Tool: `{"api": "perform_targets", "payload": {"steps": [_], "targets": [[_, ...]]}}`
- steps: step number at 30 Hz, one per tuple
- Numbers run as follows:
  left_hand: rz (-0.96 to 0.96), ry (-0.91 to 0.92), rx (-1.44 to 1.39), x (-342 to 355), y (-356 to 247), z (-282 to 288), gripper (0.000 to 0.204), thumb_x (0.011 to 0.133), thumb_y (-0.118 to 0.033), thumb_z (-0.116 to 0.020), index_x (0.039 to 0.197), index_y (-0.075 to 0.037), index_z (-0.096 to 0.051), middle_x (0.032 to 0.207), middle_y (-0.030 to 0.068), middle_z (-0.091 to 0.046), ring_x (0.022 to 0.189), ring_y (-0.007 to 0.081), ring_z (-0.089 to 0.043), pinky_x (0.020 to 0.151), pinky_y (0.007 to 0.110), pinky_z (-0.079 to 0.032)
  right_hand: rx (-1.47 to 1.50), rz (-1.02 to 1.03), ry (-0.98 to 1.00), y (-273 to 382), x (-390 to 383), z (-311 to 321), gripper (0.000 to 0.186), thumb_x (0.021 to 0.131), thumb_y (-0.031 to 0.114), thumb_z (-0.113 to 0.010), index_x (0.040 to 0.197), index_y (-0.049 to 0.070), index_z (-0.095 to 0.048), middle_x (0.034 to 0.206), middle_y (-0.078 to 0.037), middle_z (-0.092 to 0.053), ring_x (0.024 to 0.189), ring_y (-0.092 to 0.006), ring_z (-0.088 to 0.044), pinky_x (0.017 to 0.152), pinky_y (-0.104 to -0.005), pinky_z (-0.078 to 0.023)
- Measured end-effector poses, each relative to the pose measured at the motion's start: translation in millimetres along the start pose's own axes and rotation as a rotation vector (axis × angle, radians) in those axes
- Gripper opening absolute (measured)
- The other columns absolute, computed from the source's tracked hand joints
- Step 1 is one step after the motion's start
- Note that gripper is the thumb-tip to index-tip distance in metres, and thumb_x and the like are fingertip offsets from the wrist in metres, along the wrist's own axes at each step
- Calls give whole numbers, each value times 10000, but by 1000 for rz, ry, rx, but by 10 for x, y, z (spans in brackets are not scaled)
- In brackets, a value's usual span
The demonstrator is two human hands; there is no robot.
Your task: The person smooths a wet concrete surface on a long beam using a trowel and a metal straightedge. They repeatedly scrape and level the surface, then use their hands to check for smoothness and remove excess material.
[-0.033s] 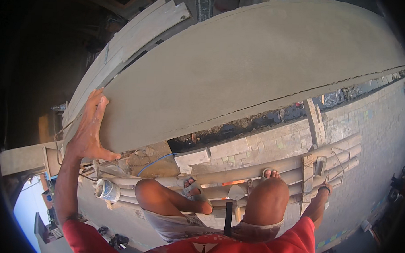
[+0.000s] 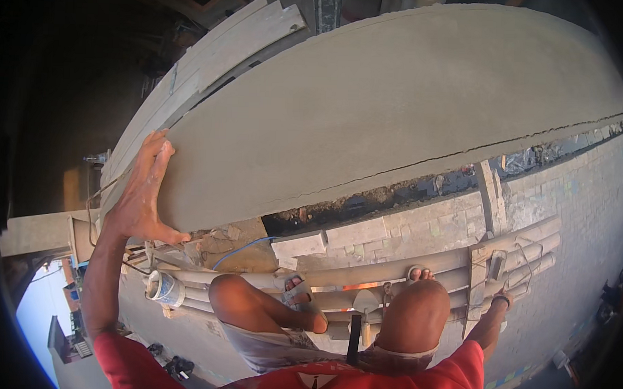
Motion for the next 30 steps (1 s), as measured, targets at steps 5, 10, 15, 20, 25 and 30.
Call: {"api": "perform_targets", "payload": {"steps": [5, 10, 15, 20, 25, 30], "targets": [[-23, -15, 9, 24, -65, 19, 1348, 423, -377, -871, 1543, -183, -146, 1376, 226, -325, 1315, 477, -263, 1115, 568, -243, -250, 130, 10, 92, 119, -182, 471, 911, 473, -563, 1090, 53, -679, 1051, -72, -711, 931, -209, -686, 791, -376, -557], [-95, -86, -9, 69, -33, 20, 1319, 435, -343, -855, 1543, -164, -163, 1314, 211, -360, 1200, 424, -347, 1041, 519, -329, -12, 18, 39, 210, 104, -16, 458, 897, 406, -554, 1159, 40, -634, 1074, -121, -695, 958, -266, -671, 825, -420, -527], [-78, -62, 2, 69, -24, 14, 1324, 431, -326, -854, 1545, -167, -156, 1291, 205, -367, 1180, 411, -358, 1039, 512, -335, 260, -90, 40, 141, 10, 175, 468, 883, 339, -544, 1228, 26, -589, 1097, -169, -678, 984, -322, -656, 860, -464, -498], [-59, -21, 35, 81, -19, 24, 1349, 440, -408, -839, 1548, -121, -124, 1346, 221, -320, 1253, 404, -325, 1057, 485, -305, 884, -247, -309, 273, -579, 921, 501, 869, 273, -535, 1297, 13, -544, 1120, -218, -661, 1010, -379, -641, 894, -508, -469], [-70, -58, -9, 60, -47, 26, 1323, 450, -323, -858, 1548, -185, -132, 1305, 188, -362, 1199, 388, -355, 1062, 497, -343, 1561, 871, -725, 1315, -2513, 2532, 371, 999, 253, -501, 1222, -39, -558, 956, -135, -620, 844, -236, -576, 775, -336, -467], [-30, -39, -31, 45, -78, 28, 1317, 464, -323, -856, 1549, -162, -126, 1311, 188, -366, 1209, 382, -350, 1080, 498, -337, 1038, 2410, -844, 1967, -5038, 3345, 186, 882, 196, -659, 876, 44, -552, 701, -67, -582, 542, -211, -553, 462, -322, -444]]}}
Point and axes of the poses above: each hand's wrist, its own x-axis towards the middle knuckle, its own z-axis out of the back of the hand, y = z × x, the point moved 2 cm from there along x, towards the middle knuckle
